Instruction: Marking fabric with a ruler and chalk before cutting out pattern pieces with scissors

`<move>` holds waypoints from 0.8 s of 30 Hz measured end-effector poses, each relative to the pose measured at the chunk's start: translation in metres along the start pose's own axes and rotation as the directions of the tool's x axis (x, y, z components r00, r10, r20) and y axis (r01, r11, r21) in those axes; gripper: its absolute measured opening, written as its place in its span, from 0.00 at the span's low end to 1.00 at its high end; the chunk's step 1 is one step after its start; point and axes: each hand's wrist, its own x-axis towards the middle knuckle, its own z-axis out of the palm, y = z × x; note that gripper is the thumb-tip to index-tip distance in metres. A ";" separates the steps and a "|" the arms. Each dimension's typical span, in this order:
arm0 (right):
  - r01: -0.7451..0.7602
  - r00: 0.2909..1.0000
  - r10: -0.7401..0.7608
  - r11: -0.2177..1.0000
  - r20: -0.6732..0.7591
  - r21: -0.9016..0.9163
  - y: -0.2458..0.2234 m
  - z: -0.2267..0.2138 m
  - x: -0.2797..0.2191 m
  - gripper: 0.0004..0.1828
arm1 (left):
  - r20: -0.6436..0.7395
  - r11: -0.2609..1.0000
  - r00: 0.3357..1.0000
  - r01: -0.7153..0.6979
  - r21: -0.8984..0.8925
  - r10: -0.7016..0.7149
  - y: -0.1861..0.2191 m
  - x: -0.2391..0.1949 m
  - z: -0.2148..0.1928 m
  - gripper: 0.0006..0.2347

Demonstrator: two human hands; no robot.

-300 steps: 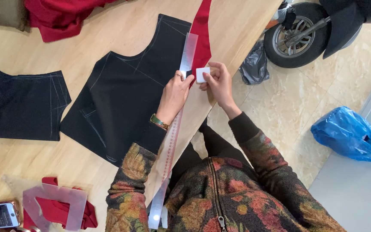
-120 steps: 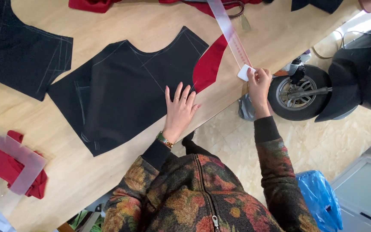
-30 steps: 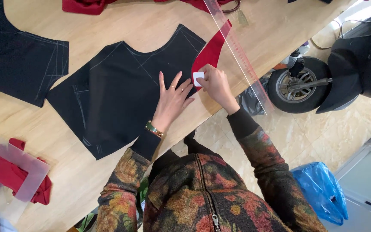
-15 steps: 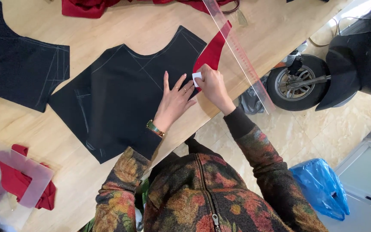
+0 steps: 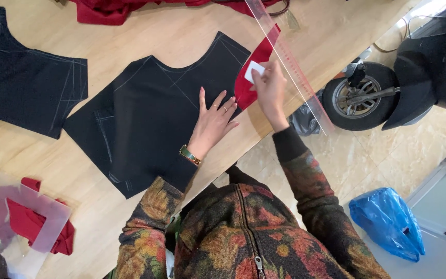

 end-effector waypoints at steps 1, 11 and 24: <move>0.001 1.000 -0.001 1.000 0.000 0.001 0.009 -0.006 -0.002 0.11 | -0.001 1.000 1.000 0.000 0.002 0.000 0.000 0.000 0.002 0.22; -0.017 0.997 0.007 0.991 -0.079 -0.133 0.116 -0.116 -0.053 0.08 | -0.080 0.996 0.994 0.077 -0.037 -0.080 0.009 -0.011 0.008 0.22; -0.197 0.979 0.198 0.980 0.038 -0.037 0.133 -0.171 -0.054 0.16 | -0.273 0.950 0.911 0.283 -0.129 -0.308 0.028 -0.022 0.037 0.09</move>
